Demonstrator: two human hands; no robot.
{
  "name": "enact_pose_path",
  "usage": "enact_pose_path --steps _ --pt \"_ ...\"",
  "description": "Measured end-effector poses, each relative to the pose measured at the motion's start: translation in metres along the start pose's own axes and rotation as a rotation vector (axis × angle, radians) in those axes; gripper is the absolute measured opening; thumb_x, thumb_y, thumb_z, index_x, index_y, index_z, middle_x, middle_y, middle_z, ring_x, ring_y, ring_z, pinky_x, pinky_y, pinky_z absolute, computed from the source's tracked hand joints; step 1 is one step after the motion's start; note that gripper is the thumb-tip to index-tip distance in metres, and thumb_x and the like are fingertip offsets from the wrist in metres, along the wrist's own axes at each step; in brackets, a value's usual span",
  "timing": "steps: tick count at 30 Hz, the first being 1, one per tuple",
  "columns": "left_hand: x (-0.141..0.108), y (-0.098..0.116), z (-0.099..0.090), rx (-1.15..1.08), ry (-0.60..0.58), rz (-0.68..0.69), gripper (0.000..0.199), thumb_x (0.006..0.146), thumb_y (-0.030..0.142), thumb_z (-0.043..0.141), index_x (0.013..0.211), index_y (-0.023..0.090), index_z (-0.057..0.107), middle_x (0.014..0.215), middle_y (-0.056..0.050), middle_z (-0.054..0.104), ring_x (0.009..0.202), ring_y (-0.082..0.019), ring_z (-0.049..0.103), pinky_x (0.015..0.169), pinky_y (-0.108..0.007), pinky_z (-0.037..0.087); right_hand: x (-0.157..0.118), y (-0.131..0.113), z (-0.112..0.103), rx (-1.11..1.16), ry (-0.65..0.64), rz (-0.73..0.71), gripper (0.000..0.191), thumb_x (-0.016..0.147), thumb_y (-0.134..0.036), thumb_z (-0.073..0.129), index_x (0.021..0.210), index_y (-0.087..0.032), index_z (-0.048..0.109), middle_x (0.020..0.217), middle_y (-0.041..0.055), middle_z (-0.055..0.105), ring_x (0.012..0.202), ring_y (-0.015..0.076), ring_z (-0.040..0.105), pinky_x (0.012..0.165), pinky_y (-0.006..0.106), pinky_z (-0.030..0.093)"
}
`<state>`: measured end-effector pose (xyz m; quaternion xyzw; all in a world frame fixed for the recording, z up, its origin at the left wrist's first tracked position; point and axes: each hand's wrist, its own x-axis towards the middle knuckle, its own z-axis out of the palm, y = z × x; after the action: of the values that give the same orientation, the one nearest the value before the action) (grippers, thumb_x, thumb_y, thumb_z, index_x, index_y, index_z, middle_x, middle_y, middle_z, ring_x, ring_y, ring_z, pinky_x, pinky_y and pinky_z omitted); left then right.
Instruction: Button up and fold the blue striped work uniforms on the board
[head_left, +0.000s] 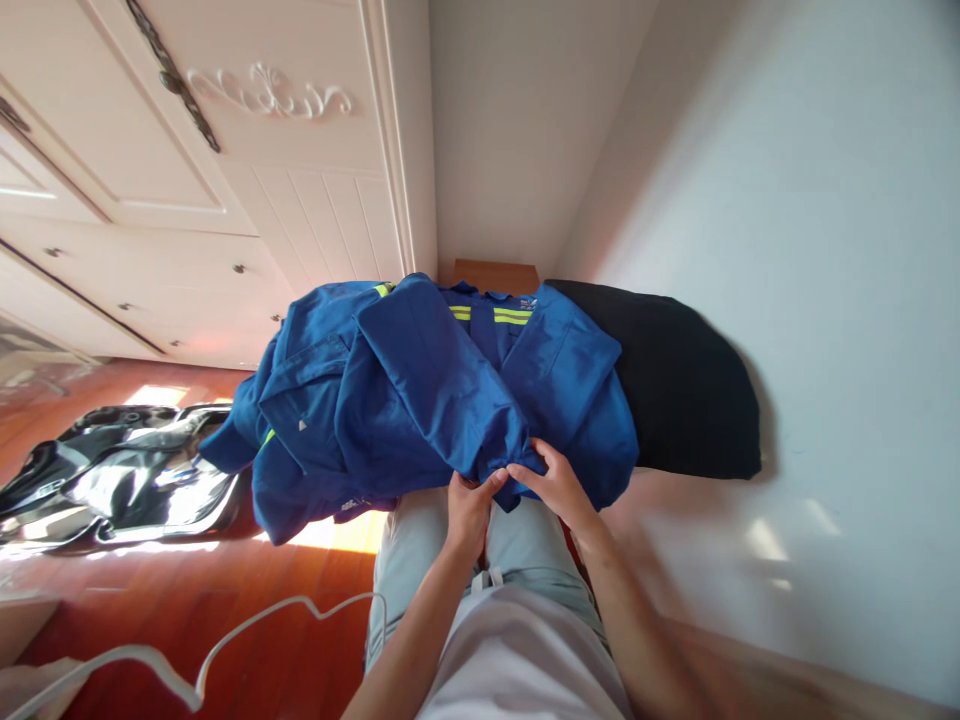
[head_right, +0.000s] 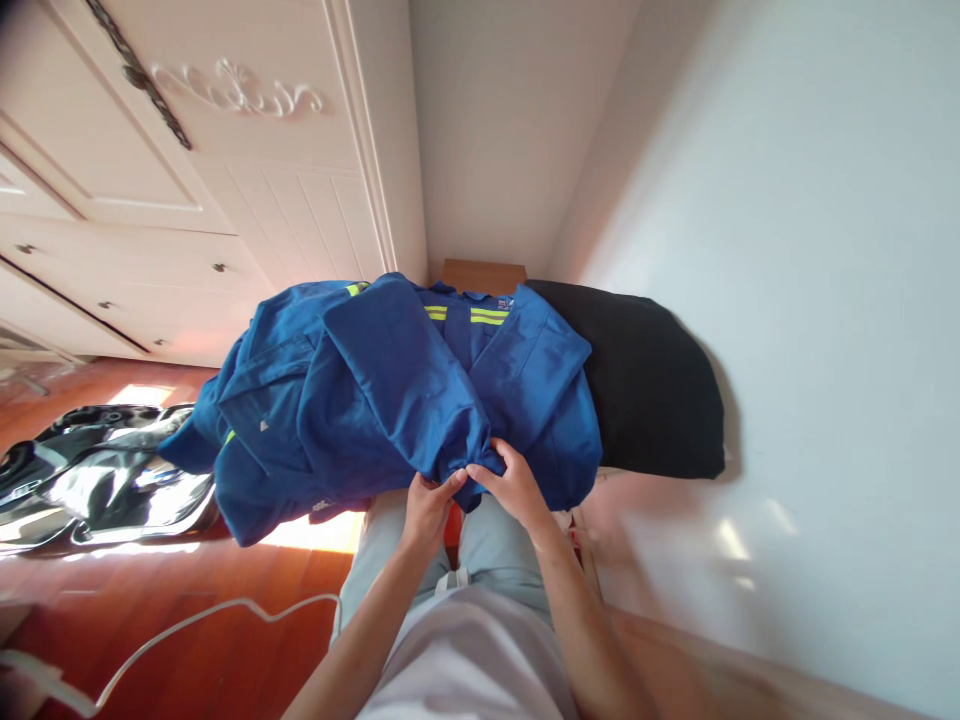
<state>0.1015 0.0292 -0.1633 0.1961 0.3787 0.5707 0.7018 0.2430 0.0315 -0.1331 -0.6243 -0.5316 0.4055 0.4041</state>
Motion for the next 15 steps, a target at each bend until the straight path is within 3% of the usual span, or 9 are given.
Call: enact_pose_path --steps 3,7,9,15 --pt "0.000 -0.001 -0.003 -0.023 0.003 -0.007 0.063 0.057 0.022 0.091 0.114 0.015 0.065 0.100 -0.010 0.076 0.094 -0.026 0.071 0.093 -0.040 0.051 0.001 0.003 -0.006 0.163 -0.119 0.053 0.043 0.083 -0.057 0.063 0.101 -0.018 0.065 0.087 0.0053 0.070 0.082 0.0216 0.064 0.073 0.031 0.051" --pt "-0.001 -0.003 -0.006 -0.023 0.002 -0.033 0.062 0.056 0.021 0.091 0.111 0.016 0.065 0.101 -0.010 0.076 0.102 -0.028 0.069 0.094 -0.040 0.050 0.011 -0.002 -0.006 0.085 -0.048 0.039 0.043 0.083 -0.059 0.062 0.068 -0.019 0.058 0.060 -0.0016 0.055 0.061 0.0151 0.053 0.055 0.024 0.042" --pt "-0.002 -0.001 -0.006 -0.028 -0.001 -0.047 0.058 0.056 0.020 0.090 0.107 0.016 0.065 0.101 -0.010 0.075 0.102 -0.027 0.069 0.094 -0.040 0.050 0.017 -0.005 -0.005 0.021 -0.005 0.009 0.045 0.081 -0.056 0.065 0.059 -0.019 0.051 0.055 -0.0026 0.050 0.057 0.0134 0.049 0.053 0.024 0.038" --pt "-0.007 0.008 -0.011 -0.059 -0.014 -0.067 0.052 0.054 0.021 0.090 0.100 0.018 0.065 0.094 -0.006 0.075 0.091 -0.023 0.070 0.087 -0.035 0.051 0.023 -0.006 -0.007 0.123 -0.013 0.086 0.031 0.072 -0.047 0.073 0.073 -0.019 0.061 0.067 0.0000 0.064 0.066 0.0179 0.060 0.063 0.028 0.047"
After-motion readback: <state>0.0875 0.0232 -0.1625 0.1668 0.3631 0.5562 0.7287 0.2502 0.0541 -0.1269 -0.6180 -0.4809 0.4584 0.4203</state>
